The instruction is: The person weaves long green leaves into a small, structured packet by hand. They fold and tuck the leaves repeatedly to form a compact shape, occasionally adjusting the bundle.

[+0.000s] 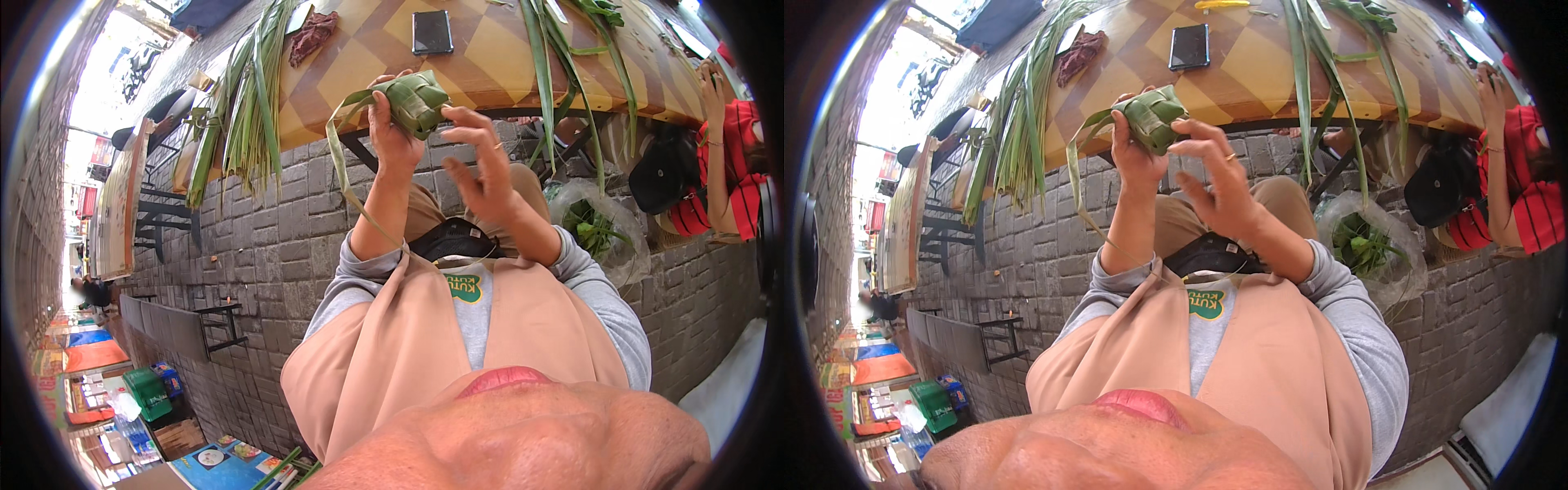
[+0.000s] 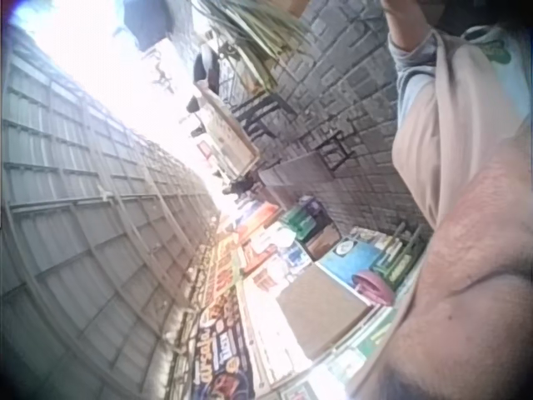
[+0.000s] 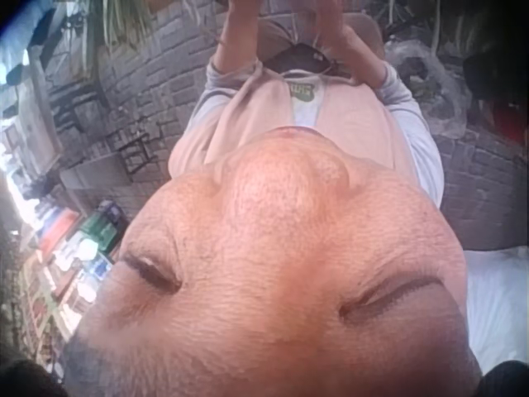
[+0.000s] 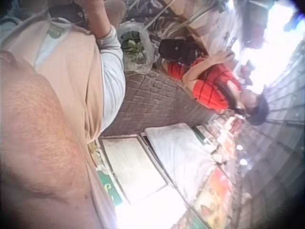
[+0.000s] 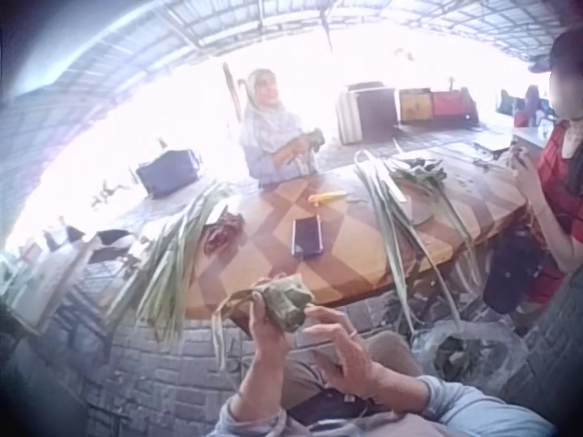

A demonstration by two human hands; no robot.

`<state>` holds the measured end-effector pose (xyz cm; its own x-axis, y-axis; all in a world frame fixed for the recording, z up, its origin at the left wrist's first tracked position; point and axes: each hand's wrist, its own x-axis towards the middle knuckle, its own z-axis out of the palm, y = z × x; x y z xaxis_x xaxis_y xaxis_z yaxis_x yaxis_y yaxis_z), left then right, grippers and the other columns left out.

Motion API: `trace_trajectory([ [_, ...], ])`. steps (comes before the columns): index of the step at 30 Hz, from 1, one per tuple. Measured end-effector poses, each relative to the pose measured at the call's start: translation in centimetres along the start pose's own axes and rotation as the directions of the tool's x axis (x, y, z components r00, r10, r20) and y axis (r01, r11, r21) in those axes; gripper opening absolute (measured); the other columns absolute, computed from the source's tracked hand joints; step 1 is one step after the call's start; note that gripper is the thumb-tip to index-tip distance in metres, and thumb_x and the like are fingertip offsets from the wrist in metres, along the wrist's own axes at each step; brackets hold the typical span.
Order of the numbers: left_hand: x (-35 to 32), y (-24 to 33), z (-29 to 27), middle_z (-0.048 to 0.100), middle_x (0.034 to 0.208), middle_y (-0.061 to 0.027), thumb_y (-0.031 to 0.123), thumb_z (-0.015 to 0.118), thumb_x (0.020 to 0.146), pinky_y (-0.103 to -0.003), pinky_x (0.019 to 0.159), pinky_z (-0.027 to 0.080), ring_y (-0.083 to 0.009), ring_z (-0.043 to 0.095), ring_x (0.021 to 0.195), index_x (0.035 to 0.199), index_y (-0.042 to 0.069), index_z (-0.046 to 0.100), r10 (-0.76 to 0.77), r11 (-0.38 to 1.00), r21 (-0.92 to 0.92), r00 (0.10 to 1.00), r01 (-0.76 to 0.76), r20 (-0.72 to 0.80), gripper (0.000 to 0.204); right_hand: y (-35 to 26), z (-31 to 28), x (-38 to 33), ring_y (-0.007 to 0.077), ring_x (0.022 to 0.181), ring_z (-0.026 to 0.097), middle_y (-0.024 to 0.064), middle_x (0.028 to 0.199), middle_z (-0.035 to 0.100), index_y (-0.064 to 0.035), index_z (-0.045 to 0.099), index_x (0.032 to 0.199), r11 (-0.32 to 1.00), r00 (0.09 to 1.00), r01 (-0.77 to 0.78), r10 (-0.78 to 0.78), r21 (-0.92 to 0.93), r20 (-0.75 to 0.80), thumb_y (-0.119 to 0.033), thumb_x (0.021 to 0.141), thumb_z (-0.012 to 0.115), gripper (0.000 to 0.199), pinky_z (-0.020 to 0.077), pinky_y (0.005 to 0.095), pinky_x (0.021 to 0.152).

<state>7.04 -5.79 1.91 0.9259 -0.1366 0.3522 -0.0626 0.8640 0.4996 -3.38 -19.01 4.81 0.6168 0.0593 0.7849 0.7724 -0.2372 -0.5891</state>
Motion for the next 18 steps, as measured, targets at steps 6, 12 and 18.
trace_trajectory([
  [6,-0.1,0.0,-0.4,0.058,0.119,-0.0154,0.043,0.048,0.096,-0.045,0.088,0.053,-0.0292,0.061,0.103,0.118,0.009,0.048,0.065,0.99,0.13,0.994,-0.053,-0.092,0.041,-1.2,1.3,-0.7,0.0411,0.131,0.037,0.0203,0.132,0.045,-0.004,0.052,0.113,0.997,0.991,-0.079,0.078,0.013,0.11,0.005,0.072,0.064,0.043,0.0333,0.0462,0.106],
  [12,-0.6,0.8,1.9,0.062,0.109,-0.0145,0.033,0.053,0.096,-0.041,0.091,0.051,-0.0278,0.061,0.103,0.11,0.004,0.053,0.261,0.923,0.301,0.965,-0.241,-0.025,0.031,-0.4,0.7,-0.6,0.0218,0.109,0.049,0.0119,0.116,0.05,-0.0035,0.053,0.116,0.793,0.945,-0.328,0.287,0.514,0.159,-0.003,0.073,0.068,0.046,0.0405,0.0321,0.092],
  [18,-0.6,1.0,0.5,0.064,0.102,-0.0166,0.03,0.053,0.096,-0.045,0.088,0.053,-0.0323,0.063,0.1,0.108,0.004,0.056,0.319,0.891,0.322,0.946,-0.319,0.052,0.028,-0.8,0.3,-0.2,0.0222,0.109,0.048,0.0108,0.118,0.05,-0.0049,0.053,0.118,0.869,0.944,-0.289,0.189,0.402,0.269,-0.015,0.074,0.07,0.049,0.0427,0.0331,0.087],
])
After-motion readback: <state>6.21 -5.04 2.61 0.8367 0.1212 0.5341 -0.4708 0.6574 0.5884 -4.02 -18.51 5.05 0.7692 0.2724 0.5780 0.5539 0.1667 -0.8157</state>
